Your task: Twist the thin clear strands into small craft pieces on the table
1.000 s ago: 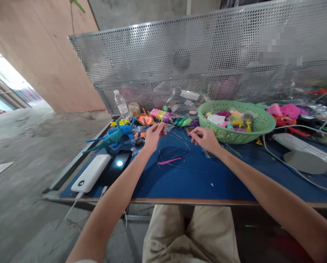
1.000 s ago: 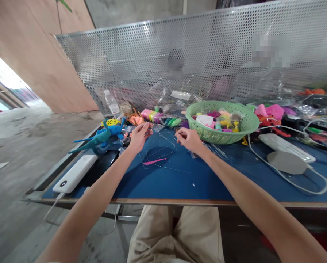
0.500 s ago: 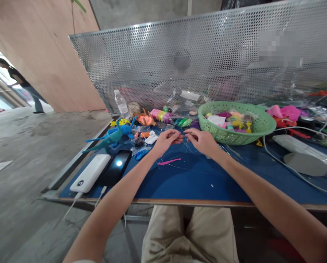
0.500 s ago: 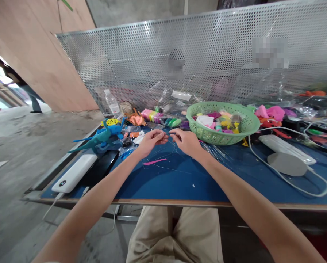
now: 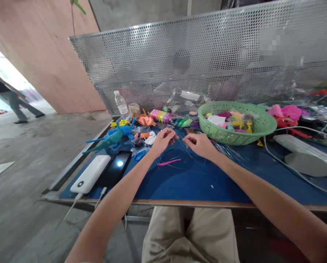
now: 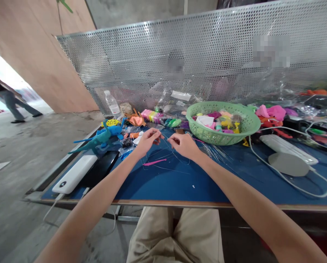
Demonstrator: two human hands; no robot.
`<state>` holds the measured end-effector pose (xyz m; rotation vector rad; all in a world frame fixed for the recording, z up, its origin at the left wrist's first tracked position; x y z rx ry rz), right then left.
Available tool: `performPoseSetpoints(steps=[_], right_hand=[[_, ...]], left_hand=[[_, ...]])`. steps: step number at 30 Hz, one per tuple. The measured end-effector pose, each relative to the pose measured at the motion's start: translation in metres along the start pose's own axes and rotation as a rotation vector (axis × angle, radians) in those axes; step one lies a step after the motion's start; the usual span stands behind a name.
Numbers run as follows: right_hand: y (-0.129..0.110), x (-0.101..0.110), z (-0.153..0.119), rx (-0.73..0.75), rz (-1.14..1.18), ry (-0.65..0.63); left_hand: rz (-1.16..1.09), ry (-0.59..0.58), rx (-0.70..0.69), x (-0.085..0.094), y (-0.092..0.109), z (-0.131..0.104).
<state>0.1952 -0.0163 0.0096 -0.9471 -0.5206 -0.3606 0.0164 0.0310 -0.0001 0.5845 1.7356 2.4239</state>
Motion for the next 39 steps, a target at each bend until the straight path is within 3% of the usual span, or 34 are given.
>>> performPoseSetpoints(steps=[7, 13, 18, 25, 33, 39], right_hand=[[0.006, -0.001, 0.001, -0.006, -0.024, -0.027], [0.014, -0.001, 0.004, -0.014, -0.032, -0.048], [0.016, 0.000, 0.005, -0.009, -0.012, -0.017], [0.013, -0.002, 0.001, -0.023, 0.051, 0.031], [0.011, -0.001, 0.001, 0.007, 0.051, 0.021], [0.009, -0.001, 0.002, 0.019, 0.027, -0.005]], left_hand=[[0.284, 0.020, -0.076, 0.010, 0.003, 0.002], [0.396, -0.024, -0.095, 0.018, 0.004, 0.005], [0.319, -0.012, -0.094, 0.018, 0.004, 0.005], [0.133, -0.085, -0.028, 0.002, -0.004, 0.003], [0.010, 0.017, 0.032, 0.006, -0.007, 0.003], [0.054, 0.081, 0.041, 0.012, -0.001, 0.002]])
Point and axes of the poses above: each hand's wrist, its own z-axis towards the middle knuckle, its own x-axis out of the back of the hand, y = z × x, the point moved 4 cm from there along z, towards the middle knuckle, and after that the axes turned 7 degrees about z, right-handed, at the moved point
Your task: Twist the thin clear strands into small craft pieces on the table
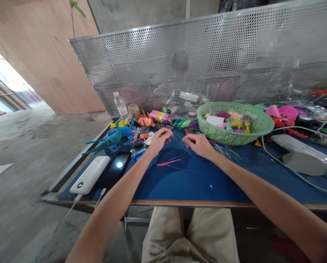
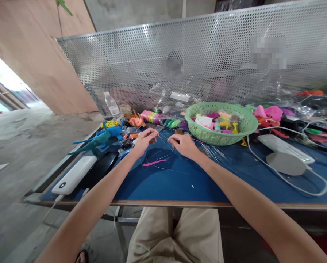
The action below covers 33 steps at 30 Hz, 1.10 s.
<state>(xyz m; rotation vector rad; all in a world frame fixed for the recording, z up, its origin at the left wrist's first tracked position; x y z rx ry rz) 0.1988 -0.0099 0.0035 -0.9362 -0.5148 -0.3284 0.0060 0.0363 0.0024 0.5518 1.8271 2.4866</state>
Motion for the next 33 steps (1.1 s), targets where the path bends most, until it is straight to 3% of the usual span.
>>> performPoseSetpoints(steps=[6, 11, 17, 20, 21, 23, 25, 30, 33], right_hand=[[0.009, 0.003, 0.001, -0.041, 0.038, 0.016], [0.022, 0.011, 0.002, -0.152, 0.129, -0.040], [0.026, 0.018, 0.004, -0.235, 0.291, 0.024], [0.025, 0.018, 0.004, -0.278, 0.328, 0.035], [0.026, 0.018, 0.004, -0.295, 0.336, 0.031], [0.028, 0.016, 0.003, -0.318, 0.367, 0.020], [0.031, 0.014, 0.003, -0.322, 0.428, 0.015], [0.030, 0.007, 0.002, -0.336, 0.567, 0.001], [0.018, 0.009, 0.001, -0.277, 0.423, -0.016]], left_hand=[[0.011, 0.062, 0.023, 0.006, -0.003, 0.003], [-0.120, 0.218, 0.179, 0.032, -0.016, 0.011], [0.036, 0.258, 0.235, 0.048, -0.028, 0.016], [0.244, 0.302, 0.069, 0.047, -0.018, 0.012], [0.385, 0.287, -0.071, 0.044, -0.010, 0.010], [0.676, 0.146, -0.368, 0.029, 0.006, 0.004], [0.815, -0.038, -0.501, 0.012, 0.011, -0.001], [0.958, -0.254, -0.510, -0.011, 0.003, 0.000], [1.001, -0.331, -0.488, -0.013, 0.002, -0.001]])
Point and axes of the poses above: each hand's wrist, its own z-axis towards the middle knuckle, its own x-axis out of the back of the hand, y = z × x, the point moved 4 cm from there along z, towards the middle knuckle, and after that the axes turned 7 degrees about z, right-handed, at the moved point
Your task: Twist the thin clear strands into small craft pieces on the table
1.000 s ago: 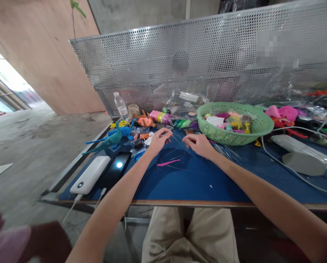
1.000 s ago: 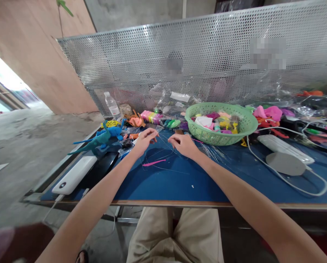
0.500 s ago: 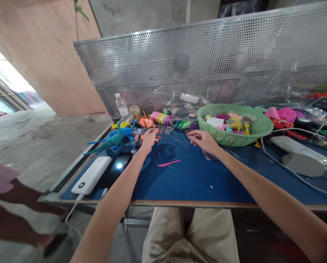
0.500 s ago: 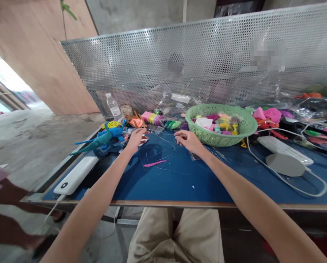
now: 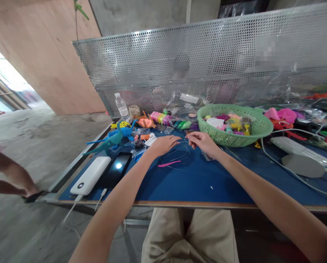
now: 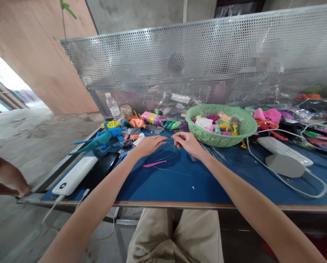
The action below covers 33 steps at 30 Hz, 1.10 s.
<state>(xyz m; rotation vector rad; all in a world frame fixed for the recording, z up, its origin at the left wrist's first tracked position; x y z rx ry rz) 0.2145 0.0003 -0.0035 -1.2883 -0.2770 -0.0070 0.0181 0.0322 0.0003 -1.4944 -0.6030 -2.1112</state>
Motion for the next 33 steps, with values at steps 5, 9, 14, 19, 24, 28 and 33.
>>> performPoseSetpoints(steps=[5, 9, 14, 19, 24, 28, 33], right_hand=[[-0.026, -0.005, -0.009, 0.285, -0.414, -0.047], [-0.032, -0.005, -0.012, 0.327, -0.451, -0.074], [-0.029, 0.001, -0.011, 0.259, -0.423, 0.018], [-0.019, 0.012, -0.007, 0.229, -0.388, 0.113], [-0.009, 0.023, -0.002, 0.136, -0.267, 0.179], [-0.009, 0.023, -0.001, 0.121, -0.254, 0.169], [-0.005, 0.024, 0.001, 0.129, -0.250, 0.186]], left_hand=[[-0.065, -0.077, 0.055, 0.012, 0.004, -0.009], [-0.305, -0.144, 0.051, 0.016, 0.012, -0.013], [-0.449, -0.125, 0.049, 0.016, 0.011, -0.013], [-0.592, -0.185, 0.149, 0.011, -0.007, -0.016], [-0.671, -0.111, 0.223, 0.012, -0.027, -0.016], [-0.632, -0.078, 0.222, 0.013, -0.035, -0.016], [-0.568, -0.079, 0.232, 0.013, -0.038, -0.017]])
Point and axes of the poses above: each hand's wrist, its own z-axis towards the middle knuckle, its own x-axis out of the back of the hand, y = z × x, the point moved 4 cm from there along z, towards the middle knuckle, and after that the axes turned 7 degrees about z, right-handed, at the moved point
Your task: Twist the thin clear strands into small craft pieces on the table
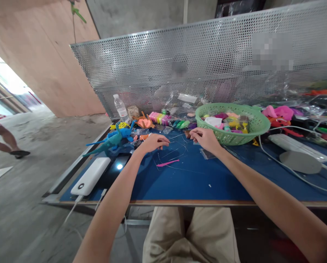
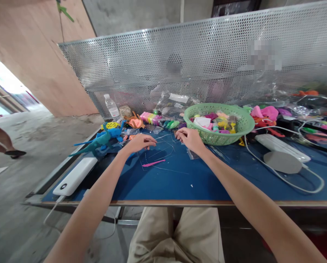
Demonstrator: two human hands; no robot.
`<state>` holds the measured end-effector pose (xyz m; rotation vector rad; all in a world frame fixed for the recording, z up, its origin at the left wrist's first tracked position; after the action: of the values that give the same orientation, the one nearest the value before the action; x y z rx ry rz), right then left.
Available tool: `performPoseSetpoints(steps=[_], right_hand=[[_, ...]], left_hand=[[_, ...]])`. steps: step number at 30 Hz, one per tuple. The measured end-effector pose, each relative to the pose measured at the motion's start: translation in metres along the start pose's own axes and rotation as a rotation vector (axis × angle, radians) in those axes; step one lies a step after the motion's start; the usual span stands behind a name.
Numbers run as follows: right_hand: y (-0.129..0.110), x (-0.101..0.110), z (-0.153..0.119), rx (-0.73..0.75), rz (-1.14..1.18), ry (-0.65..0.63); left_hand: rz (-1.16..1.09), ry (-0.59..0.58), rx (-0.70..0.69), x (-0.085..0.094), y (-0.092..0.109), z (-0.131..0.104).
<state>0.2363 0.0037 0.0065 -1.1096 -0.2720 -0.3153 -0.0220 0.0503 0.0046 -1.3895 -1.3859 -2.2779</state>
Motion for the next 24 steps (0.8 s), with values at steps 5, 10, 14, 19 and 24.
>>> performPoseSetpoints(steps=[5, 10, 14, 19, 24], right_hand=[[0.006, -0.001, 0.002, 0.006, 0.008, -0.042], [0.000, -0.005, 0.001, 0.103, -0.126, -0.076], [0.001, -0.009, 0.000, 0.088, -0.095, -0.096], [-0.003, -0.013, -0.003, 0.158, -0.069, -0.194], [-0.010, -0.019, -0.006, 0.242, -0.038, -0.351]], left_hand=[[0.176, 0.164, -0.041, 0.011, -0.008, 0.002], [0.470, 0.259, -0.098, 0.016, -0.008, 0.002], [0.505, 0.208, -0.184, 0.010, 0.010, -0.002], [0.464, 0.101, -0.258, 0.000, 0.026, -0.004], [0.363, -0.025, -0.215, -0.013, 0.027, -0.004]])
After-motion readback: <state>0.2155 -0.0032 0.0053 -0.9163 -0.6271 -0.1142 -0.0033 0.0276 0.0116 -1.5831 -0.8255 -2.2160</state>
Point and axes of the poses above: each hand's wrist, its own z-axis towards the middle knuckle, its own x-axis out of the back of the hand, y = z × x, the point moved 4 cm from there along z, towards the middle knuckle, and after that the axes turned 7 degrees about z, right-handed, at the moved point
